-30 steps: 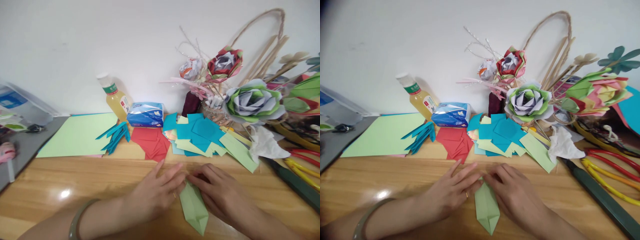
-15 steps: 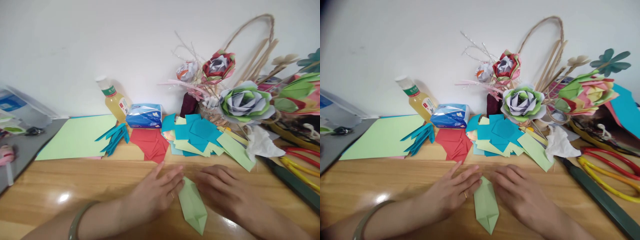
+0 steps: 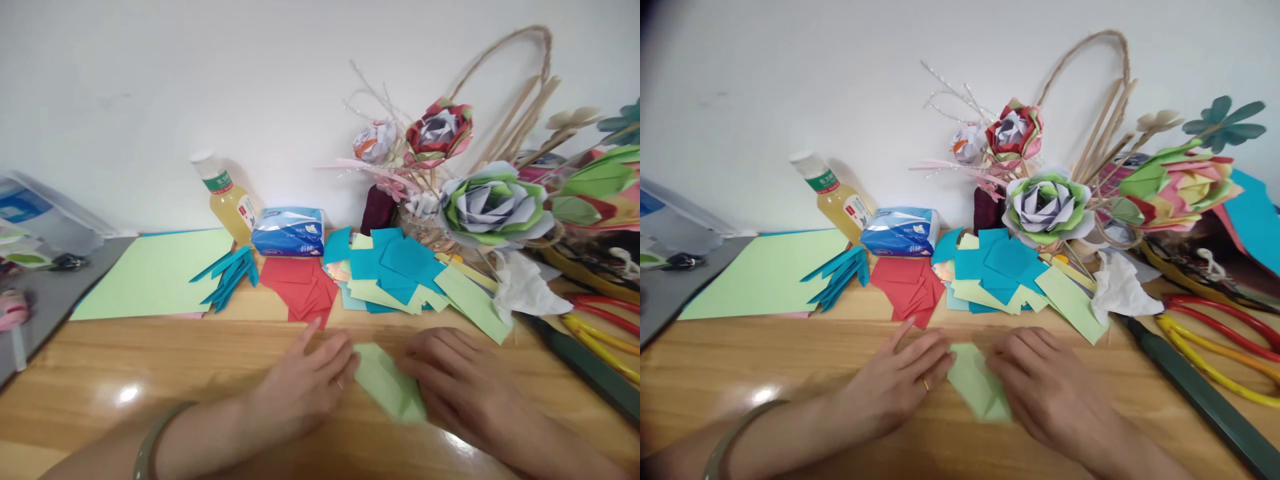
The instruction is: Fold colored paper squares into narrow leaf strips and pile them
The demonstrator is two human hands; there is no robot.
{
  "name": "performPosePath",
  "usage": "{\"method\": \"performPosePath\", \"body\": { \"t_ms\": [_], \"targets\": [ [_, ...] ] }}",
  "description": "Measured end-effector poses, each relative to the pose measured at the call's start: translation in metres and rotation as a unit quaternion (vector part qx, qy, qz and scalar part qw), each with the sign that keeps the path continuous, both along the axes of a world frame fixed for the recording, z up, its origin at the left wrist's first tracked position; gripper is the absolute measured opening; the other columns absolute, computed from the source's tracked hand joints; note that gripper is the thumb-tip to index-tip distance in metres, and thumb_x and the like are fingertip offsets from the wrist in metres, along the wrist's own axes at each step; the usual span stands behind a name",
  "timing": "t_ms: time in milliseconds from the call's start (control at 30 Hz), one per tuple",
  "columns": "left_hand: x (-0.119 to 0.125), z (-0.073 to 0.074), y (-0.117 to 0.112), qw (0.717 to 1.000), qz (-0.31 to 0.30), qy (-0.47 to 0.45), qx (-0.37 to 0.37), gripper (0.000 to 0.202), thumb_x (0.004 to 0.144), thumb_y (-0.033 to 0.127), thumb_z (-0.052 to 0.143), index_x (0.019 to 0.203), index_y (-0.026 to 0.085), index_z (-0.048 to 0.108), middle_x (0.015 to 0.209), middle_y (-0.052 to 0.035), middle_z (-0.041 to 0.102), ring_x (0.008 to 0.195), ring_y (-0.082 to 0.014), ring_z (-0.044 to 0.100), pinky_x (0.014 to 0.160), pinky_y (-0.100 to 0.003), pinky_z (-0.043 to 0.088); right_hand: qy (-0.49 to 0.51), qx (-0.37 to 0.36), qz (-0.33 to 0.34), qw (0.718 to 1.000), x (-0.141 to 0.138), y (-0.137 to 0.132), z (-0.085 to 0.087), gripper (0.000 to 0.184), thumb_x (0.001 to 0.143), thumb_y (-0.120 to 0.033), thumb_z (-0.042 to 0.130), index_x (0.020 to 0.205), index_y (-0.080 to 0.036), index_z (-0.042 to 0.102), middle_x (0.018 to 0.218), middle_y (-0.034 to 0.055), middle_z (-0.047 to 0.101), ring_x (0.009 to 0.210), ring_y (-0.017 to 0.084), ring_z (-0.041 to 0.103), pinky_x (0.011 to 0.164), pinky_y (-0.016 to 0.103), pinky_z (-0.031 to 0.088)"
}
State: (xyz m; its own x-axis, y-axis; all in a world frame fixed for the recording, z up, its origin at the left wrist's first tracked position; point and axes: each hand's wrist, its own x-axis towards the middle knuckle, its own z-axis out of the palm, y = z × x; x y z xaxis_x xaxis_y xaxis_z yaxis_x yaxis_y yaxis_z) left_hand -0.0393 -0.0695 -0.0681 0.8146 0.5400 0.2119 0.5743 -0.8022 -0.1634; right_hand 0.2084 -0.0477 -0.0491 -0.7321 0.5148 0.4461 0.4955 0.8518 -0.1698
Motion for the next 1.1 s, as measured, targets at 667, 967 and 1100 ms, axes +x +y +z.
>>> {"method": "performPosePath", "body": {
  "t_ms": [667, 967, 1100],
  "targets": [
    [-0.003, -0.007, 0.010, 0.985, 0.039, -0.161, -0.052, 0.016, 0.093, 0.024, 0.047, 0.087, 0.019, 0.062, 0.080, 0.0005, 0.062, 0.101, -0.0167, 0.053, 0.106, -0.043, 0.024, -0.018, -0.041, -0.009, 0.999, -0.003, 0.011, -0.021, 0.013, 0.089, -0.015, 0.047, 0.090, -0.018, 0.059, 0.097, 0.0074, 0.062, 0.092, 0.020, 0.057, 0.075, 0.036, 0.048],
    [-0.003, -0.003, 0.016, 0.939, 0.102, -0.259, -0.201, 0.017, 0.078, 0.038, 0.069, 0.084, 0.022, 0.065, 0.086, 0.0017, 0.065, 0.099, -0.0181, 0.054, 0.105, -0.048, 0.018, 0.033, -0.143, -0.047, 0.988, -0.010, 0.005, -0.022, 0.017, 0.090, -0.014, 0.043, 0.084, -0.018, 0.058, 0.081, 0.0055, 0.055, 0.078, 0.017, 0.053, 0.065, 0.032, 0.045],
    [0.001, -0.002, 0.015, 0.910, 0.145, -0.303, -0.242, 0.005, 0.077, 0.028, 0.071, 0.077, 0.025, 0.067, 0.081, 0.0044, 0.066, 0.103, -0.0189, 0.053, 0.105, -0.049, 0.013, 0.060, -0.190, -0.072, 0.977, -0.010, 0.005, -0.024, 0.016, 0.090, -0.016, 0.044, 0.081, -0.019, 0.058, 0.081, 0.0049, 0.055, 0.078, 0.018, 0.053, 0.065, 0.031, 0.044]
  ]
}}
